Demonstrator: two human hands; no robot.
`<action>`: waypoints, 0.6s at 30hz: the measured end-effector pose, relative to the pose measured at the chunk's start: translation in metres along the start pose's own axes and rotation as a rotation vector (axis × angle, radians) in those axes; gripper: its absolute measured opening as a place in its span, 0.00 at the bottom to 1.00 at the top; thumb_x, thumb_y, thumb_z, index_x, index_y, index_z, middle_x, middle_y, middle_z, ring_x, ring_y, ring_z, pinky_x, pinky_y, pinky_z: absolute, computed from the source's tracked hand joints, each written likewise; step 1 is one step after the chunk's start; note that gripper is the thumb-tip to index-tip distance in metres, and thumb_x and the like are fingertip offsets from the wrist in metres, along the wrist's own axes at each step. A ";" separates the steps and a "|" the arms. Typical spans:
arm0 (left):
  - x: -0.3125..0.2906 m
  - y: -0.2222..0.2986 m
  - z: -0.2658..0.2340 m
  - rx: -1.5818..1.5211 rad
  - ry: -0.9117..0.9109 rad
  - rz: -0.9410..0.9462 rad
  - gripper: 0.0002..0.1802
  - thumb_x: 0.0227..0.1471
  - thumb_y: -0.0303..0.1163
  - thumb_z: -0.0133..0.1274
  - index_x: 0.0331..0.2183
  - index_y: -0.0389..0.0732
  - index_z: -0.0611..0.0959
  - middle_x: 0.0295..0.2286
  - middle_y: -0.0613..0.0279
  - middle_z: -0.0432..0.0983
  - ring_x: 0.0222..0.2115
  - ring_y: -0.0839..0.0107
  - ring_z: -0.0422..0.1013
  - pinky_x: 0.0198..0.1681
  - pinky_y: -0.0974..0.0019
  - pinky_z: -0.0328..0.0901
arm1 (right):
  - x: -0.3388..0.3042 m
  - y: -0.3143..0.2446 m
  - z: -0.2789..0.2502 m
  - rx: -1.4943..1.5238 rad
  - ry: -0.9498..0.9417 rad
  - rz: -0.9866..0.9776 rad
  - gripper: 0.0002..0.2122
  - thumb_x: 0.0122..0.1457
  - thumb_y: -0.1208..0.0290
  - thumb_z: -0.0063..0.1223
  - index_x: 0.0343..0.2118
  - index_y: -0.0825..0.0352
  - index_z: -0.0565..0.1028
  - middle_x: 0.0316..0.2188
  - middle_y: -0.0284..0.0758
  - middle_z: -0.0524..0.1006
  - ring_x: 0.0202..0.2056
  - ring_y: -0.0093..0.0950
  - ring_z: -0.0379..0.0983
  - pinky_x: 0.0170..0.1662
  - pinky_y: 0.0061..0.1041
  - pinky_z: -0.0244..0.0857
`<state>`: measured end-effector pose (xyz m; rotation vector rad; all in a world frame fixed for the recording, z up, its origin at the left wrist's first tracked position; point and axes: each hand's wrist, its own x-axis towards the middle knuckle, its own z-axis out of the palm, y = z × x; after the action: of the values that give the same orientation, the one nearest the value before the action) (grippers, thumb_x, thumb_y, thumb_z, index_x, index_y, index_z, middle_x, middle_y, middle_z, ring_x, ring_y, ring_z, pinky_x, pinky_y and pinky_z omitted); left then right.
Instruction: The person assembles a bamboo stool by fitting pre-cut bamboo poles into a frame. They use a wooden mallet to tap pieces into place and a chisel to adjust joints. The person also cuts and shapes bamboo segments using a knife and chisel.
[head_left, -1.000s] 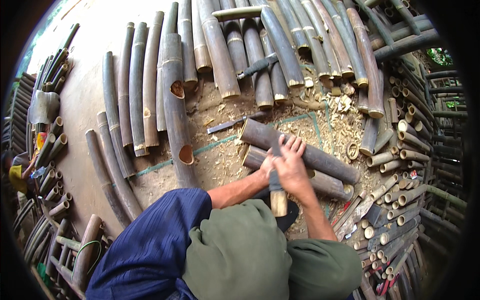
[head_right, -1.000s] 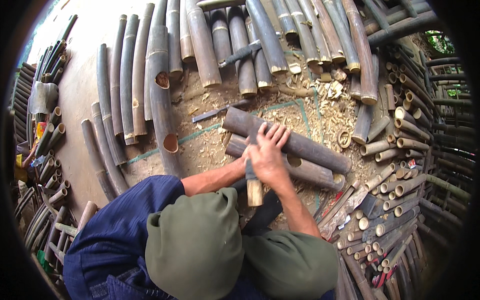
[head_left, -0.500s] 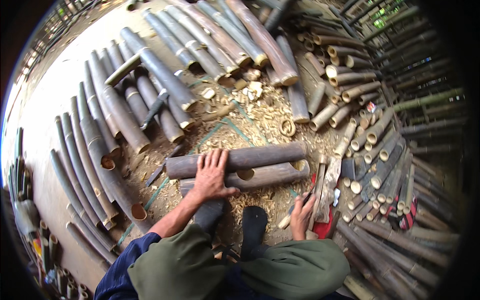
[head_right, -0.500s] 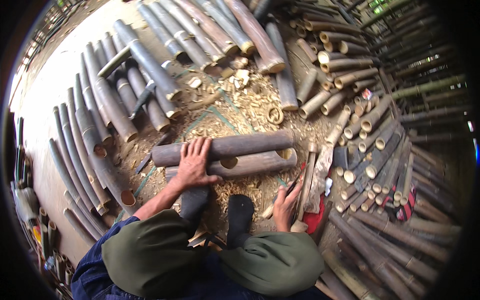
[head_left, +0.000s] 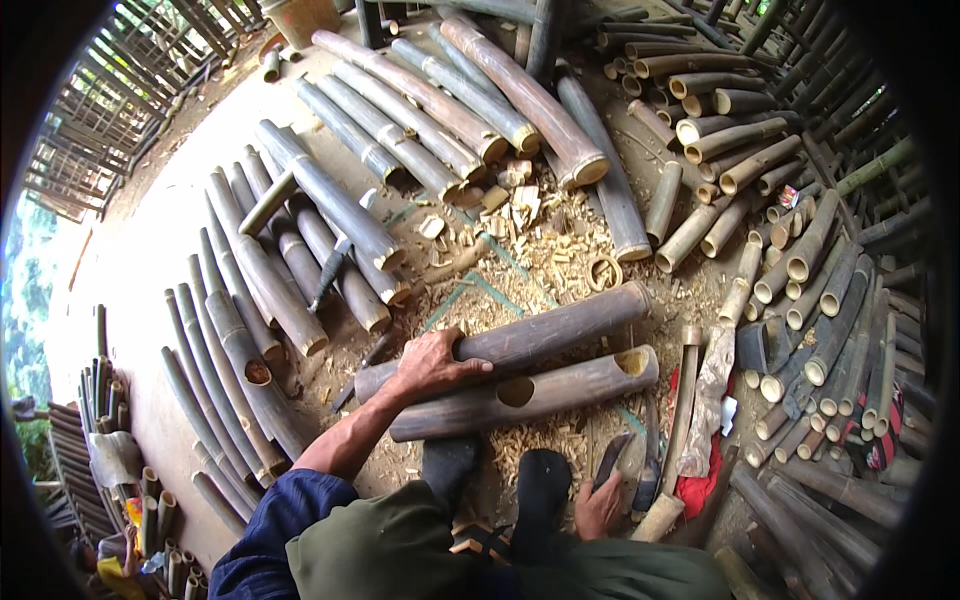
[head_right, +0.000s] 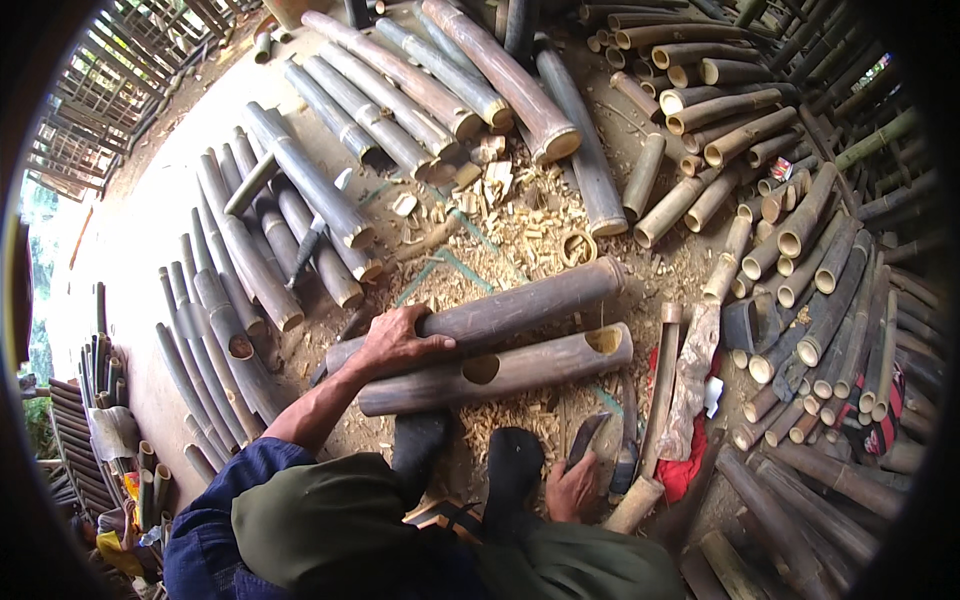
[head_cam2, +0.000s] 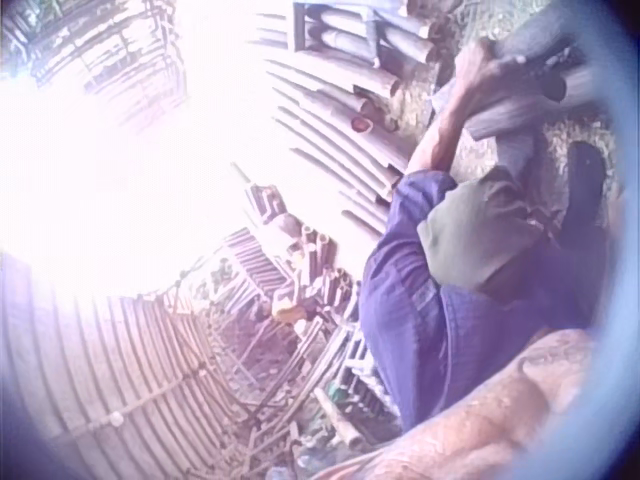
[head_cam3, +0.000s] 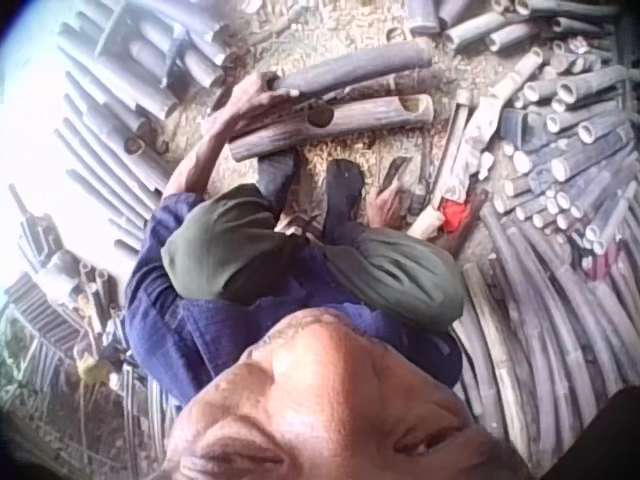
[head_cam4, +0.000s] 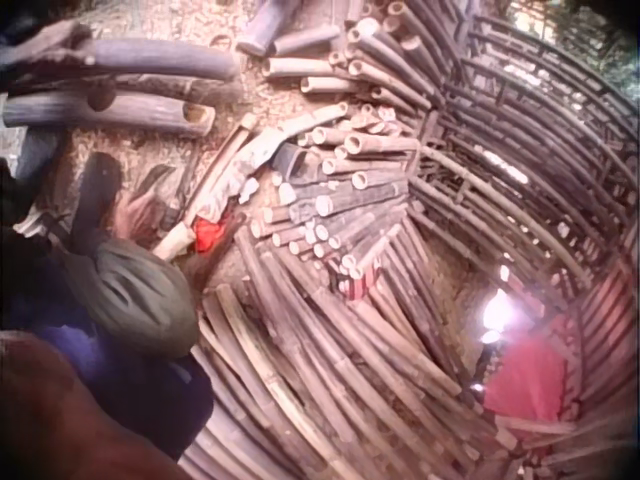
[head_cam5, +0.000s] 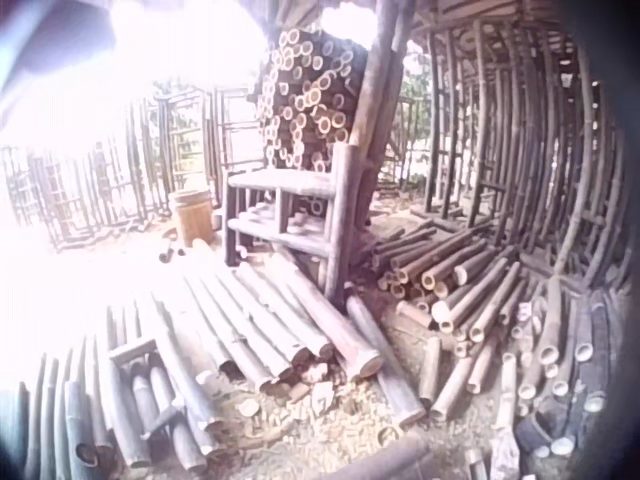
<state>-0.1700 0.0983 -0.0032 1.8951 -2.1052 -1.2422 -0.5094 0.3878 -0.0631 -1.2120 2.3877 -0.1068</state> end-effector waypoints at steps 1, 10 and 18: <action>-0.002 0.000 -0.013 -0.066 -0.016 -0.037 0.51 0.42 0.74 0.66 0.44 0.30 0.85 0.37 0.37 0.83 0.41 0.46 0.81 0.47 0.47 0.71 | -0.002 0.001 0.002 -0.004 0.040 -0.035 0.28 0.64 0.62 0.55 0.60 0.76 0.65 0.48 0.59 0.74 0.51 0.59 0.70 0.53 0.51 0.64; 0.012 0.038 -0.081 -0.907 -0.141 0.143 0.59 0.41 0.56 0.74 0.65 0.31 0.68 0.49 0.49 0.76 0.48 0.64 0.75 0.53 0.59 0.71 | 0.000 0.011 0.010 0.062 0.183 -0.163 0.23 0.58 0.65 0.59 0.51 0.73 0.68 0.39 0.55 0.73 0.44 0.57 0.72 0.47 0.51 0.64; 0.125 0.043 -0.068 -1.086 0.297 -0.017 0.37 0.48 0.48 0.70 0.50 0.31 0.77 0.36 0.54 0.78 0.33 0.66 0.77 0.36 0.56 0.77 | -0.001 -0.017 -0.017 0.085 -0.053 -0.007 0.30 0.64 0.61 0.57 0.62 0.76 0.64 0.57 0.57 0.72 0.58 0.56 0.69 0.60 0.48 0.63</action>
<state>-0.2003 -0.0470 0.0100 1.4166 -0.8995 -1.5081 -0.5036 0.3765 -0.0430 -1.1689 2.3092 -0.1747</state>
